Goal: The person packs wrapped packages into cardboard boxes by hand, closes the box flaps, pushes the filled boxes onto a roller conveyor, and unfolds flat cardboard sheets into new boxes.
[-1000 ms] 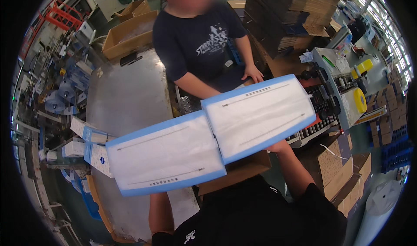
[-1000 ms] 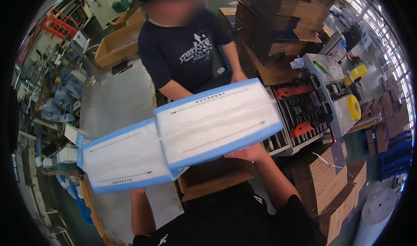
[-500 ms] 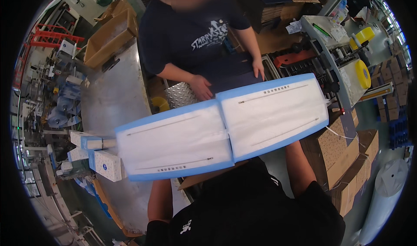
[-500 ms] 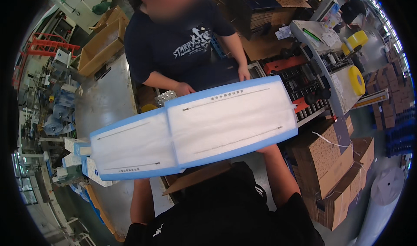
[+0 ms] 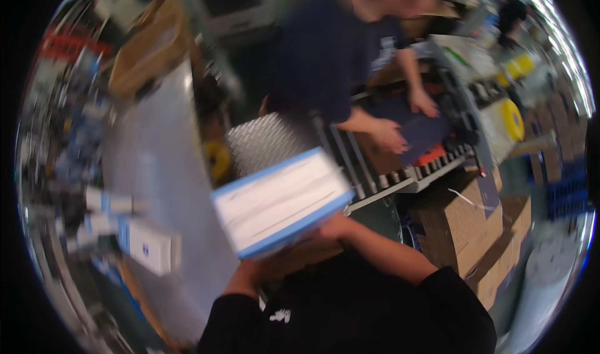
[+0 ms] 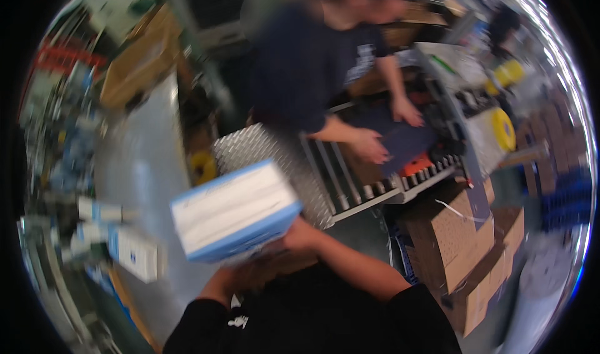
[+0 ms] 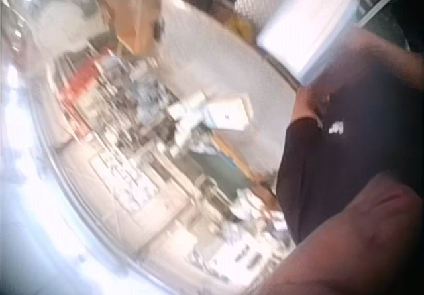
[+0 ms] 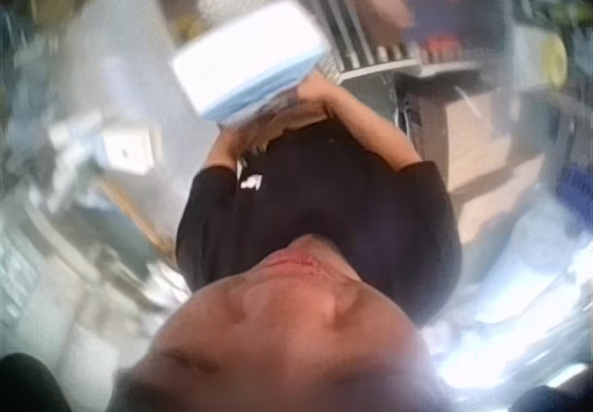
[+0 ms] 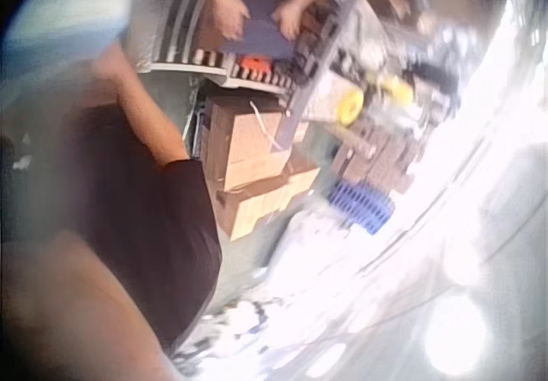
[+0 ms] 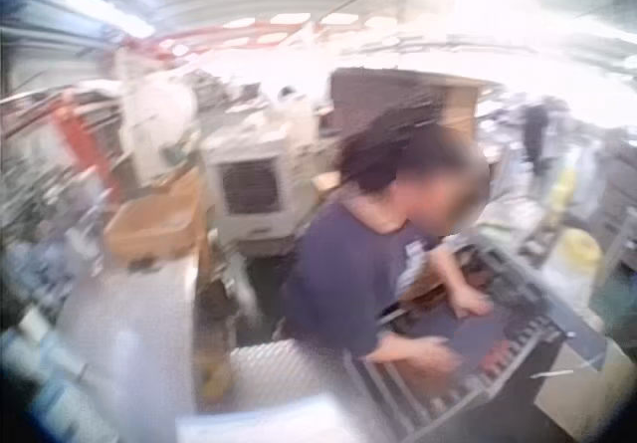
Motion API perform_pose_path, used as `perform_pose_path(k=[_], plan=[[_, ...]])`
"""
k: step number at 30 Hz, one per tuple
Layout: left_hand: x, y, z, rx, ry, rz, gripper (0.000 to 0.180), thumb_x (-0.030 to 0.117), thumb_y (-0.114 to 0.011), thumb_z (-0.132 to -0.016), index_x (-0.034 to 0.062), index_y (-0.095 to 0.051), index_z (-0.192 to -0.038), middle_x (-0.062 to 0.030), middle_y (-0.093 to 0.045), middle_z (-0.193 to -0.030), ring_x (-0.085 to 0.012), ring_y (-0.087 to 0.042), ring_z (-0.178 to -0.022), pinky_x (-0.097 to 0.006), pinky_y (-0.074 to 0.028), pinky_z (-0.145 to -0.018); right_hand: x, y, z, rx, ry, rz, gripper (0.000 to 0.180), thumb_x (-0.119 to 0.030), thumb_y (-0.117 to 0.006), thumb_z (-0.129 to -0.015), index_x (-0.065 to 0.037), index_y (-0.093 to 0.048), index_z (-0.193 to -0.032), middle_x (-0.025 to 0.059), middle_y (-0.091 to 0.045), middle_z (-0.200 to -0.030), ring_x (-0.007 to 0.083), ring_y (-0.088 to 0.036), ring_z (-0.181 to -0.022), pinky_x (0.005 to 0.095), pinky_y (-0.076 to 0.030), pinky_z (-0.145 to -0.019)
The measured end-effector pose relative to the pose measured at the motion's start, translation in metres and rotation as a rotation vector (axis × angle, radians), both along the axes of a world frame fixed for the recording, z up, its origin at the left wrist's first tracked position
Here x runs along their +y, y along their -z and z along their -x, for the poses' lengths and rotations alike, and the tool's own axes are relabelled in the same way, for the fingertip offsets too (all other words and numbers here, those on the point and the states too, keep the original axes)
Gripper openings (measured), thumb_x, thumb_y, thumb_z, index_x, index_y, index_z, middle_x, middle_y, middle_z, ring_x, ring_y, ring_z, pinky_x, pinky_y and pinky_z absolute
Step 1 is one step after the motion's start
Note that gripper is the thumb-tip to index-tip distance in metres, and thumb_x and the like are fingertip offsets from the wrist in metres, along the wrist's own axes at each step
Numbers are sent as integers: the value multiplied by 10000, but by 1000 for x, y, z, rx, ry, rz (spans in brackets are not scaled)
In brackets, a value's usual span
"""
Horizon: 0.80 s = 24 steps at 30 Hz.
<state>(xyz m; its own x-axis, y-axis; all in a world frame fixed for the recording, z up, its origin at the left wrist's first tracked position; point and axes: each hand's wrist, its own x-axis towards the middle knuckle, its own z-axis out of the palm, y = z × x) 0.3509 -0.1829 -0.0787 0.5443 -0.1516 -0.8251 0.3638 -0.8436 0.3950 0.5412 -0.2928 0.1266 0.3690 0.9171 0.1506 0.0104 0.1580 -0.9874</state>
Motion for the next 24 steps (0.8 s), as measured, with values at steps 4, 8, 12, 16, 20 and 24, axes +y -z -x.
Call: perform_pose_path(k=[4, 8, 12, 16, 20, 24], plan=[[-38, -41, -23, 83, -20, 141, 643, 452, -661, -890, 124, -539, -1430, -217, -646, -1283, -408, -620, -1150, -481, -492, -988, -8, 149, 5, -1035, -158, 813, 844, -79, -749, -675, -145, -472, -1469, 210, -493, -1416, 410, -474, -1275, 508, -418, -1077], [-40, -90, 27, -678, -717, 374, 529, 348, -676, -903, 99, -582, -1360, -196, -671, -1217, -395, -620, -1129, -469, -490, -976, -61, 270, -2, -962, -528, 1275, 777, -133, -754, -747, -300, -495, -1460, 129, -404, -1558, 339, -332, -1467, 485, -376, -1138], [102, -165, 133, -657, -1149, -642, 636, 280, -789, -794, 37, -565, -1337, -201, -592, -1340, -365, -543, -1259, -447, -424, -1080, -70, 217, -31, -762, -474, 1204, 604, -154, -715, -806, -177, -558, -1389, 136, -484, -1495, 304, -432, -1408, 453, -402, -1115], [196, -142, 346, -422, -1805, -1086, 712, 303, -884, -731, -84, -596, -1255, -206, -694, -1156, -369, -665, -1079, -455, -536, -932, -59, 200, -22, -665, -196, 854, 371, -108, -652, -854, -98, -655, -1225, 151, -664, -1228, 306, -638, -1150, 402, -521, -958], [157, -95, 326, -642, -2020, -292, 429, 113, -820, -813, -31, -665, -1186, -136, -729, -1134, -211, -715, -950, -368, -577, -831, 7, 113, 61, -395, -138, 628, 210, -93, -651, -880, -26, -714, -1069, 127, -726, -994, 190, -700, -884, 317, -547, -805], [109, -60, 267, -603, -1940, 157, 616, 133, -811, -838, 36, -527, -1376, -103, -685, -1215, -205, -653, -1083, -367, -538, -930, 107, 114, 177, -360, -299, 542, 603, -189, -715, -876, -70, -488, -1422, 179, -566, -1343, 293, -535, -1271, 385, -456, -1060]])
